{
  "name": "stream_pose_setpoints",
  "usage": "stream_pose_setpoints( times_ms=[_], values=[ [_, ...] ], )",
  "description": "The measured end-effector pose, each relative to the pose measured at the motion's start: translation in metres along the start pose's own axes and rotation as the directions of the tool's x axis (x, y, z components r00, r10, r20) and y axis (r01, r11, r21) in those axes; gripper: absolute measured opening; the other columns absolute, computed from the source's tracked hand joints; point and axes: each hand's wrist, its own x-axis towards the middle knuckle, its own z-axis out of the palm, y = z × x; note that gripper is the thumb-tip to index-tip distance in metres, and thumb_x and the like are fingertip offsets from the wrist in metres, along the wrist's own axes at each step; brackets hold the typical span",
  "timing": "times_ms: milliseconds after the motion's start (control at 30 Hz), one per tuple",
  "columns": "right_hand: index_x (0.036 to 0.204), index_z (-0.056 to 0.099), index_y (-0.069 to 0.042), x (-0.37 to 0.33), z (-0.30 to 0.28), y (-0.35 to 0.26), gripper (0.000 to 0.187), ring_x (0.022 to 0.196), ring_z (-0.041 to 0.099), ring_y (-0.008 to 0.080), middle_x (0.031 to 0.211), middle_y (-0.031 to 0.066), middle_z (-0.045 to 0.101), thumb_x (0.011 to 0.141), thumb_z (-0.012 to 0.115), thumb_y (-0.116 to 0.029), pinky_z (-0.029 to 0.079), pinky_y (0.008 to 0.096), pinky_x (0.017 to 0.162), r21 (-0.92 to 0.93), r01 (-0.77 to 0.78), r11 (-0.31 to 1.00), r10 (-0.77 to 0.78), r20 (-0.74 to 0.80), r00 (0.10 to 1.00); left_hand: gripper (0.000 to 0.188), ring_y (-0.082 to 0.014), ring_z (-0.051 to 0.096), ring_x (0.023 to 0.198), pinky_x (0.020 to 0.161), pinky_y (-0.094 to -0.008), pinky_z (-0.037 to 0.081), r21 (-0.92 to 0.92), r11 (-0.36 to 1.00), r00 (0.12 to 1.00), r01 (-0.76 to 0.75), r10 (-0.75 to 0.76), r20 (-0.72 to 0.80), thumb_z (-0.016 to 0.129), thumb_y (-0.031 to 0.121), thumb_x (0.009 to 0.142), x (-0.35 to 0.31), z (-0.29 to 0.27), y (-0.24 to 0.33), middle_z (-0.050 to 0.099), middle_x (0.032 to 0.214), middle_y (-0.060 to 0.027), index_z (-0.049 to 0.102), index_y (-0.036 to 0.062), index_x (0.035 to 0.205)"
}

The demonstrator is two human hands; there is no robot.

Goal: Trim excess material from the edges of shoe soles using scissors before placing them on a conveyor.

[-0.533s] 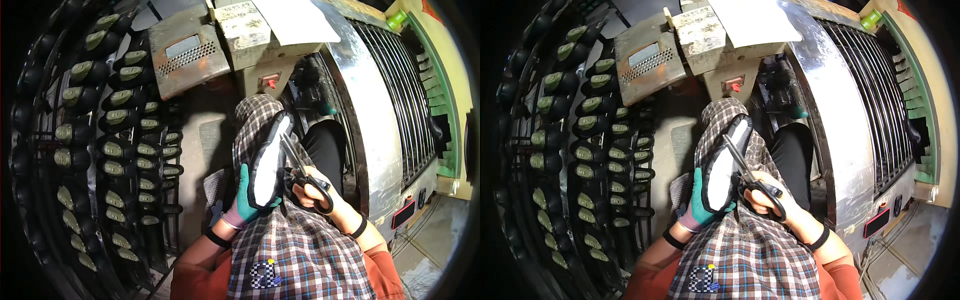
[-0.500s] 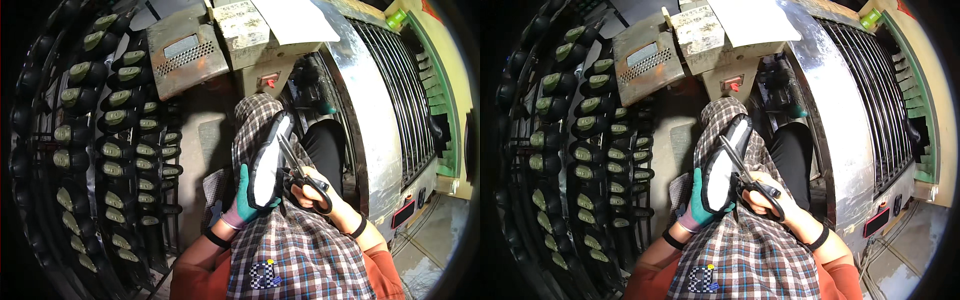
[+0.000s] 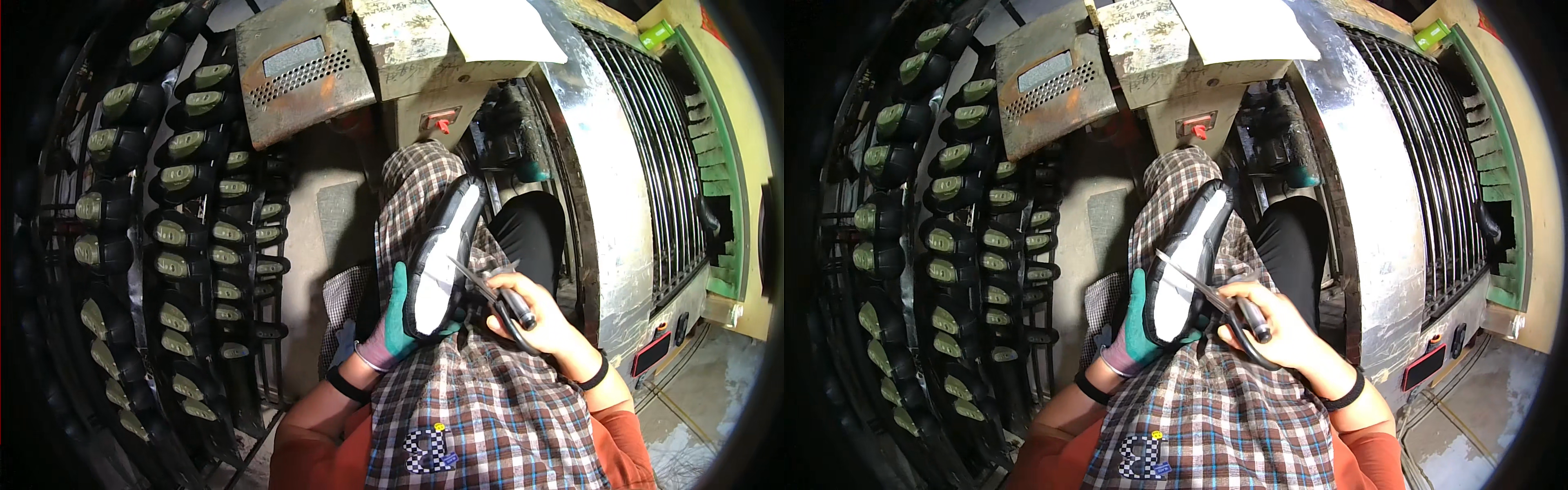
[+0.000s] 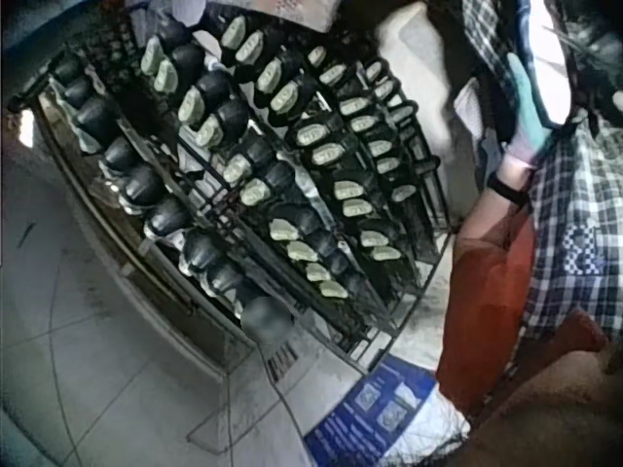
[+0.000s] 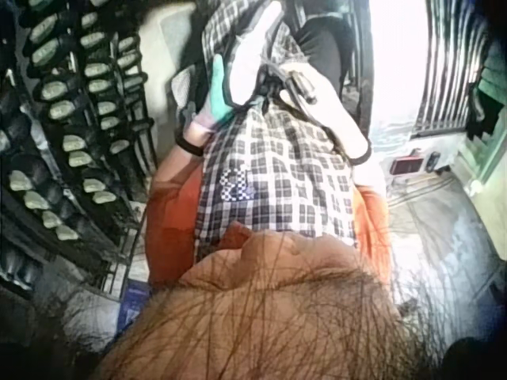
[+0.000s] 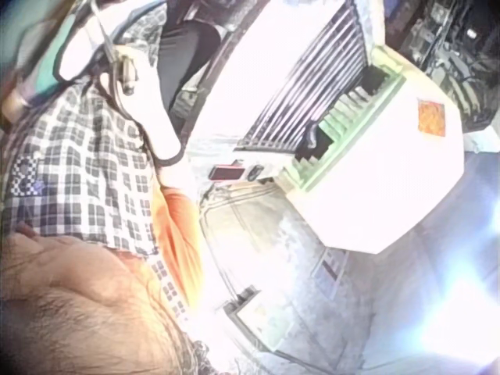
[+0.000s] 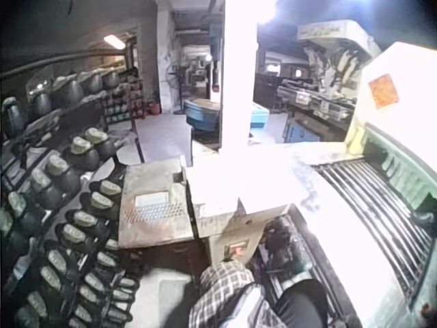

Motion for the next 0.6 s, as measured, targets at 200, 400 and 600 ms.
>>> stream_pose_setpoints(
  times_ms=[200,400,600],
  values=[
    [0.120,0.058,-0.012,-0.006,-0.022,-0.004,0.064,0.065,0.059,0.0273,0.079,0.0088,0.052,0.057,0.069,-0.007,0.050,0.0350,0.055,-0.845,0.221,0.487,-0.249,0.108,0.962,0.095,-0.0317,0.068,0.084,0.076,-0.0430,0.058,-0.179,0.981,0.994,0.076,-0.059,0.096,0.032,0.079,0.082,0.004,-0.004,0.003,0.065,0.103,-0.0228,0.044,0.0008,0.134],
    [0.126,0.054,-0.016,-0.007,-0.032,-0.021,0.068,0.063,0.057,0.0243,0.084,0.0085,0.052,0.061,0.068,-0.008,0.050,0.0339,0.054,-0.931,0.249,0.265,-0.153,0.214,0.965,0.093,-0.0282,0.068,0.081,0.074,-0.0393,0.058,-0.073,0.996,0.995,0.057,-0.051,0.091,0.031,0.079,0.082,0.010,-0.008,-0.001,0.065,0.098,-0.0195,0.046,0.0021,0.132],
    [0.124,0.055,-0.015,0.003,-0.040,-0.039,0.059,0.065,0.059,0.0236,0.086,0.0090,0.054,0.066,0.068,-0.012,0.051,0.0334,0.058,-0.943,0.312,0.113,-0.131,0.297,0.946,0.093,-0.0272,0.068,0.077,0.072,-0.0366,0.059,0.196,0.980,1.000,0.028,-0.026,-0.014,0.027,0.080,0.083,0.008,-0.014,0.000,0.067,0.093,-0.0176,0.048,0.0031,0.130]
  ],
)
